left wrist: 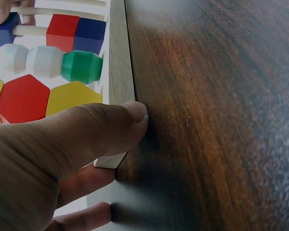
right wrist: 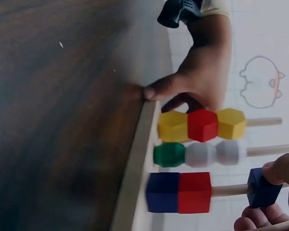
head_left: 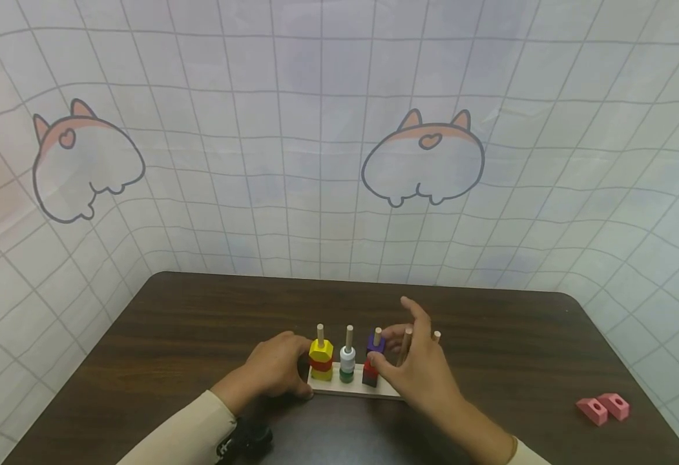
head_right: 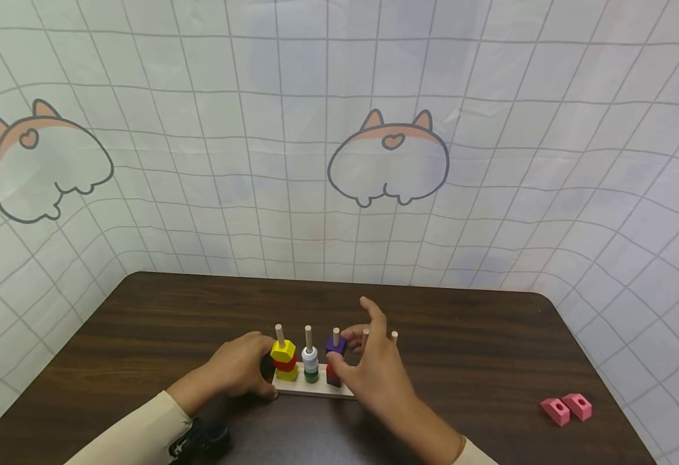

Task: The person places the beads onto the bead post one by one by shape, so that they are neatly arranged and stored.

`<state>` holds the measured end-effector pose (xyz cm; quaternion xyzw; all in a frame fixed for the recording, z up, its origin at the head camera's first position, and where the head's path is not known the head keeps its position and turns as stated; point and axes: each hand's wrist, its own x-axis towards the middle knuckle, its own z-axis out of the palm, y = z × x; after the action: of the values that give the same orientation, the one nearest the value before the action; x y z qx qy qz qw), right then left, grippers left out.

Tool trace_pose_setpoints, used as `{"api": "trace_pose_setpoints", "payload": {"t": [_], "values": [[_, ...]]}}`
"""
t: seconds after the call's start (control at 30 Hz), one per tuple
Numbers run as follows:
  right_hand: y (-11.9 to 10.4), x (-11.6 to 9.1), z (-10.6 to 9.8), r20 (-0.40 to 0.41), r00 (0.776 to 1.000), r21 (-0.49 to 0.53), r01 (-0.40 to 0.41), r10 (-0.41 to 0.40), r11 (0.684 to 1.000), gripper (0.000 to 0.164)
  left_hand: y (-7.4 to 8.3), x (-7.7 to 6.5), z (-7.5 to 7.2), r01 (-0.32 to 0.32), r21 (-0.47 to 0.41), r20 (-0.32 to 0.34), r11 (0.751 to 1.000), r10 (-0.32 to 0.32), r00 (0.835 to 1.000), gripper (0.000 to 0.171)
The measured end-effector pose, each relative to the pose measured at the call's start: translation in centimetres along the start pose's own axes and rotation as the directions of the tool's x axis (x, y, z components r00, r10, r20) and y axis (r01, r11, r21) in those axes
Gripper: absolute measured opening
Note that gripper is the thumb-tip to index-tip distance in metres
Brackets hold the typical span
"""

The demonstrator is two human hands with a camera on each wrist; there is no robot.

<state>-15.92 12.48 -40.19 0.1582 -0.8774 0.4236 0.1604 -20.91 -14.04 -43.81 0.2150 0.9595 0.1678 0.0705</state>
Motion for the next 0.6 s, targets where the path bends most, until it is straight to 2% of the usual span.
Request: {"api": "trace_pose_setpoints", "payload": {"t": [0.1,0.23,0.37,0.6], "values": [[0.4,-0.3,0.4,0.016,0.998,0.043,-0.059,0.058,0.997,0.114,0.0,0.0,0.0,0.000,0.003,-0.001,1.000,0.000,1.000,0.056],[1.1,-0.6,1.2,0.038,0.994,0.032,-0.102,0.101,0.994,0.120,-0.1,0.0,-0.1,0.003,0.002,0.000,1.000,-0.003,1.000,0.056],[1.6,-0.9,1.7,0.034,0.996,-0.008,-0.081,0.081,0.997,0.120,0.0,0.0,-0.1,0.003,0.001,0.000,1.000,-0.003,1.000,0.056],[1.9,-1.4,1.7,0.046,0.998,-0.014,-0.036,0.036,0.999,0.118,0.0,0.0,-0.1,-0.001,0.005,0.001,1.000,0.001,1.000,0.057]]}}
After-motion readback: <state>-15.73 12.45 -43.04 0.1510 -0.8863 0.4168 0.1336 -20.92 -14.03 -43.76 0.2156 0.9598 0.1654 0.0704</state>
